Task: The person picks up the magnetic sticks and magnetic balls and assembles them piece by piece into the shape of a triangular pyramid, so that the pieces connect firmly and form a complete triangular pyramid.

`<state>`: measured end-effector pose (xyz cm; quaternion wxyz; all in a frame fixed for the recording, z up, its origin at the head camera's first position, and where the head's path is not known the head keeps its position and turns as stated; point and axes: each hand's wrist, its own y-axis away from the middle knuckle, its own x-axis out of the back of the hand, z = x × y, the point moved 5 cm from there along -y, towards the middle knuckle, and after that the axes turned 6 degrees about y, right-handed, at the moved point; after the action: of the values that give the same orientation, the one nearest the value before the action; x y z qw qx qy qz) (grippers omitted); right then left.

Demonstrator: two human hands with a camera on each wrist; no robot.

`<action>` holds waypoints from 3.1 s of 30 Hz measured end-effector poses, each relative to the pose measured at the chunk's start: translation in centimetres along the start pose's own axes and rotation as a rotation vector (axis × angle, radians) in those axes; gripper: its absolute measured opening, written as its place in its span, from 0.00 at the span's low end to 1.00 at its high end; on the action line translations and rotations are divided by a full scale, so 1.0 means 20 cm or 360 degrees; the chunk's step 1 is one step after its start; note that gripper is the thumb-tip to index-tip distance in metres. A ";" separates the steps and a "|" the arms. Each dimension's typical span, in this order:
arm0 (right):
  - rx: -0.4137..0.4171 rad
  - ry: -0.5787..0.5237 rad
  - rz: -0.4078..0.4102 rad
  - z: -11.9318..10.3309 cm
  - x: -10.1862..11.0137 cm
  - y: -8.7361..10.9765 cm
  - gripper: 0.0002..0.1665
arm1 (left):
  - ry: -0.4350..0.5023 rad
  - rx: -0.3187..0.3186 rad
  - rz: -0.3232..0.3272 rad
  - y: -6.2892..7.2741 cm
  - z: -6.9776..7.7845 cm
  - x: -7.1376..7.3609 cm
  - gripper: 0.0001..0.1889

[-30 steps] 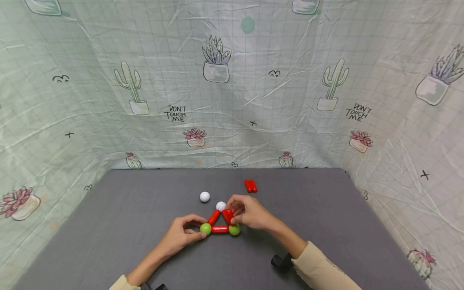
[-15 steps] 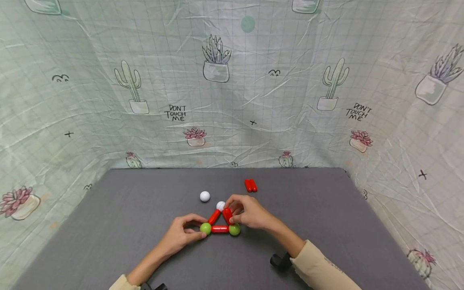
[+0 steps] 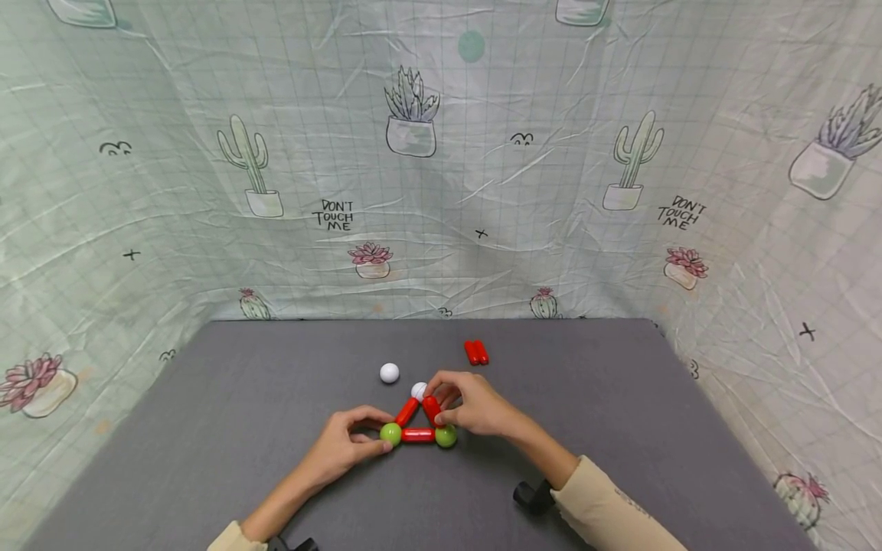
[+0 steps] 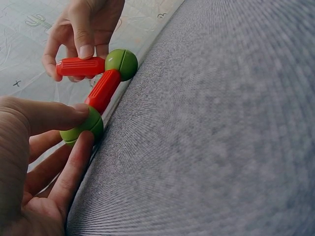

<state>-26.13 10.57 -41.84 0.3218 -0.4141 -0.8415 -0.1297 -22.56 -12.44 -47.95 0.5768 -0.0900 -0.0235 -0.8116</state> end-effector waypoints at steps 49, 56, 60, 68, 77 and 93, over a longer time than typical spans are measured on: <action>-0.0537 0.0363 0.0260 0.49 0.42 -0.25 0.24 | -0.0004 -0.0055 0.0015 -0.01 -0.01 0.00 0.20; -0.0556 0.0285 0.0196 0.54 0.41 -0.26 0.23 | -0.0013 -0.0064 0.0019 0.00 -0.01 0.00 0.20; -0.0542 0.0254 0.0197 0.55 0.40 -0.26 0.19 | -0.0015 -0.0058 0.0017 0.00 -0.01 0.00 0.20; -0.0554 0.0206 0.0181 0.55 0.40 -0.25 0.17 | -0.0031 -0.0052 0.0026 0.00 -0.01 0.00 0.20; -0.0622 0.0186 0.0174 0.54 0.41 -0.24 0.19 | -0.0018 -0.0023 0.0023 0.00 -0.01 0.00 0.20; -0.0658 0.0090 0.0292 0.54 0.43 -0.20 0.17 | -0.0022 -0.0006 0.0018 0.00 -0.01 0.00 0.20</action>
<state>-37.80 18.50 -44.30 0.2639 -0.5422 -0.7466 -0.2811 -22.61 -12.49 -48.10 0.5809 -0.0968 -0.0255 -0.8078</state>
